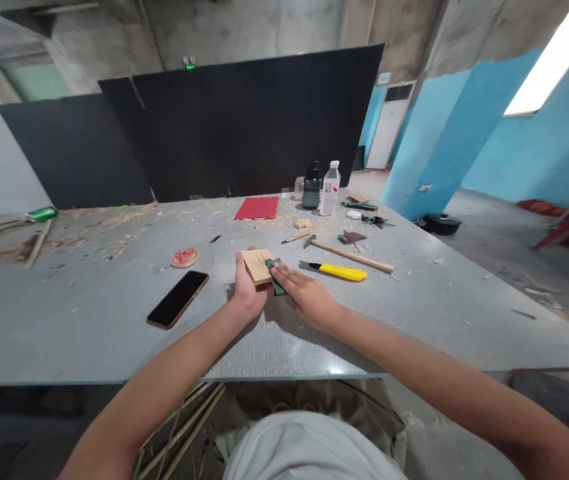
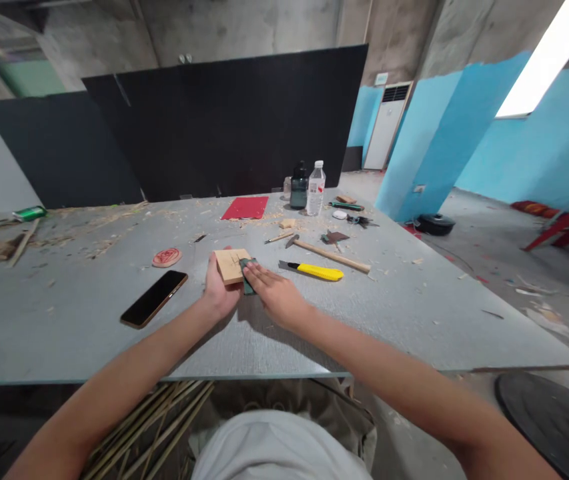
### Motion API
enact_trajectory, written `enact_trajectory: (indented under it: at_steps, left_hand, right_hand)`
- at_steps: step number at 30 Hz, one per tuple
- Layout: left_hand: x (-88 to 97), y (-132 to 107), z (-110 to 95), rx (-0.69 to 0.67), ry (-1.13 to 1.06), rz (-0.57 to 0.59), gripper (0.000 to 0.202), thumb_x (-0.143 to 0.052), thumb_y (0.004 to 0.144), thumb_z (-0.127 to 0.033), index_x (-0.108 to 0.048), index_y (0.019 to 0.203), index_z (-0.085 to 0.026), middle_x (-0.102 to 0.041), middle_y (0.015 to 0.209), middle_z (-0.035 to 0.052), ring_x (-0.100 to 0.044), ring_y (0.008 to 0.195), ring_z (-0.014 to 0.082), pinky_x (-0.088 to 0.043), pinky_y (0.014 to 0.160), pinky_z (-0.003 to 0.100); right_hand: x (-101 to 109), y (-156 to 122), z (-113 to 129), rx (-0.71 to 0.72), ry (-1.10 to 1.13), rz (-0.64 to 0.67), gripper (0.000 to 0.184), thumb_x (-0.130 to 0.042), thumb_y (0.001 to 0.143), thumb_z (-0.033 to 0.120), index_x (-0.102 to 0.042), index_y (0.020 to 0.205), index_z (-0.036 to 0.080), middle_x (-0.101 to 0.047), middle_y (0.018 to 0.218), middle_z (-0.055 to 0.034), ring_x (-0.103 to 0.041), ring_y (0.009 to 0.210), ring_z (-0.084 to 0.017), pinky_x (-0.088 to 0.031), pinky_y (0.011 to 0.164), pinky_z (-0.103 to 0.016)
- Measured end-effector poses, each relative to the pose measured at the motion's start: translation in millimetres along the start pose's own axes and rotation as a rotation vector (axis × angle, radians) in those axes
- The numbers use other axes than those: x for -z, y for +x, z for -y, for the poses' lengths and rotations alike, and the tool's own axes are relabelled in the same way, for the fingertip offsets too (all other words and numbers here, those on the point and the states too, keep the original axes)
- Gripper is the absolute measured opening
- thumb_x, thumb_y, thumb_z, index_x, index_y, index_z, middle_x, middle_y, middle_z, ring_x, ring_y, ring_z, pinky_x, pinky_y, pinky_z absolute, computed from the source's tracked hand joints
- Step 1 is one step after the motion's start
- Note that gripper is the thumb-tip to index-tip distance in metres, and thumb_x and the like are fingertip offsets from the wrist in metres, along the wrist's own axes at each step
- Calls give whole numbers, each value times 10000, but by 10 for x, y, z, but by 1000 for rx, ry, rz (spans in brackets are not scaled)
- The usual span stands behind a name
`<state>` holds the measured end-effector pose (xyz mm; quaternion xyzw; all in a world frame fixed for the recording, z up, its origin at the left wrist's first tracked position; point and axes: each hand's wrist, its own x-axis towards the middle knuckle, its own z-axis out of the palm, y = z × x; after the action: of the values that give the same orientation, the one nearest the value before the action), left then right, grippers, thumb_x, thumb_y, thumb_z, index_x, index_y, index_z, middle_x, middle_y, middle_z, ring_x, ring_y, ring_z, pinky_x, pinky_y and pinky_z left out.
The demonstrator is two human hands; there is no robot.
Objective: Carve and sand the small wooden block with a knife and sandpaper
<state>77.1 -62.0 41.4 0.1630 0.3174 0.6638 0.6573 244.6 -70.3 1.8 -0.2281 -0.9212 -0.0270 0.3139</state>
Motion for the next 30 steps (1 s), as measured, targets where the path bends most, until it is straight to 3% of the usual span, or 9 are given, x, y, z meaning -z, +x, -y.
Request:
enact_trajectory:
  at_steps: [5,10,15,21,26,30]
  left_hand:
    - [-1,-29,-18,1,24,37,654,-301,1056,-704,-565,1466,-268,-747,947,87,-725,802,257,-597,848,459]
    - [17,2,-5,-44,12,1,521,-284,1103,-594,-543,1463,-321,-745,1032,45,-719,810,191,-589,822,355]
    - [10,-29,22,5,49,49,673,-254,1063,-702,-562,1451,-247,-736,928,87,-730,785,242,-609,829,430]
    - [-17,-100,90,2,101,108,483,-358,1101,-583,-556,1434,-296,-766,1032,53,-757,867,213,-609,860,367]
    - [-7,-128,93,25,126,158,550,-299,1097,-619,-523,1475,-289,-762,939,67,-770,832,240,-618,798,380]
    - [20,-94,29,38,133,188,529,-301,1107,-597,-551,1457,-289,-773,1049,77,-769,889,214,-612,775,336]
  right_hand:
    - [18,3,12,166,51,40,1001,-465,803,-66,-149,1726,159,-321,1724,-187,-244,1625,-263,-361,1295,-533]
    - [-28,-3,-107,-48,11,8,1008,-458,775,-90,-211,1716,174,-413,1678,-196,-364,1579,-266,-445,1249,-511]
    - [-27,-2,4,140,73,21,984,-498,787,-73,-221,1709,134,-345,1711,-203,-274,1619,-272,-369,1293,-525]
    - [75,6,-140,-104,151,-29,876,-454,820,-73,-388,1656,183,-484,1635,-183,-495,1507,-279,-476,1223,-522]
    - [112,-1,-16,90,174,-4,935,-455,805,-80,-301,1692,174,-374,1707,-153,-324,1602,-246,-376,1294,-506]
    - [139,16,-70,27,119,-20,897,-448,805,-84,-366,1666,158,-393,1692,-171,-380,1576,-258,-393,1283,-515]
